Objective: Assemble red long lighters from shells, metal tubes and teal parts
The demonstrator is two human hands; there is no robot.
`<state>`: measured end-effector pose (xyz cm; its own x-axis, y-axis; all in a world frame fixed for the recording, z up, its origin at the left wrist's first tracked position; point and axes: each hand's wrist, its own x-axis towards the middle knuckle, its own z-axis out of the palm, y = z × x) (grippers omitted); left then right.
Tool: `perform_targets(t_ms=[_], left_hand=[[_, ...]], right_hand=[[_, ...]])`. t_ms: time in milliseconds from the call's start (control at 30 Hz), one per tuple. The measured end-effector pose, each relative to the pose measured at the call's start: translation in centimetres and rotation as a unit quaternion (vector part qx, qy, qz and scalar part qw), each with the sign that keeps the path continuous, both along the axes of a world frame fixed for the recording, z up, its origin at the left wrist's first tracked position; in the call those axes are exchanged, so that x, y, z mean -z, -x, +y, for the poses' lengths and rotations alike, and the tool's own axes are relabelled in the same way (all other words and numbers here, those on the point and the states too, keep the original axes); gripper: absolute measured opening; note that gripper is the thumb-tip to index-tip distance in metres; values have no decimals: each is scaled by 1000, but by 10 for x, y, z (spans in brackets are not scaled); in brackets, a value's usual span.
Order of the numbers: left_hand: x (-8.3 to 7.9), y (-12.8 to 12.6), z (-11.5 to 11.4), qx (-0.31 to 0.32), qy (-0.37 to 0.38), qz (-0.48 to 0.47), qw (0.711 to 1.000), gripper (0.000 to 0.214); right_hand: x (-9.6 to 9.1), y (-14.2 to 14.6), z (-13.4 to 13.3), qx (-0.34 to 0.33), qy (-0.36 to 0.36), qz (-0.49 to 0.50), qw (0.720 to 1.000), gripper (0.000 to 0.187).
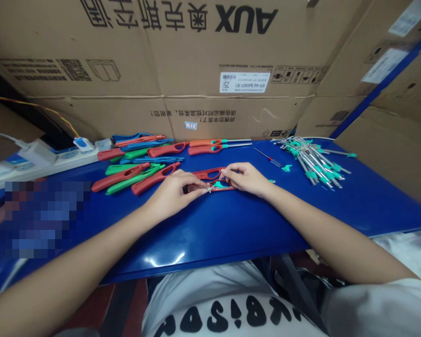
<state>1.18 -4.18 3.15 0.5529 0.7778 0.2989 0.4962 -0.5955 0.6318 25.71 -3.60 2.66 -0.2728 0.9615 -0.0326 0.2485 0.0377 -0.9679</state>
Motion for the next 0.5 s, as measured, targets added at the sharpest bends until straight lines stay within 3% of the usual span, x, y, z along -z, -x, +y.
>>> perform_targets(t_ms=[133,500], left_hand=[[6,0,4,-9,-33,6,999,22],[10,-4,2,-9,23,4,1000,24]], right_hand=[[-2,-2,0,-8,10,-9,1000,41],[-4,-2,-2,-23,22,-15,999,42]])
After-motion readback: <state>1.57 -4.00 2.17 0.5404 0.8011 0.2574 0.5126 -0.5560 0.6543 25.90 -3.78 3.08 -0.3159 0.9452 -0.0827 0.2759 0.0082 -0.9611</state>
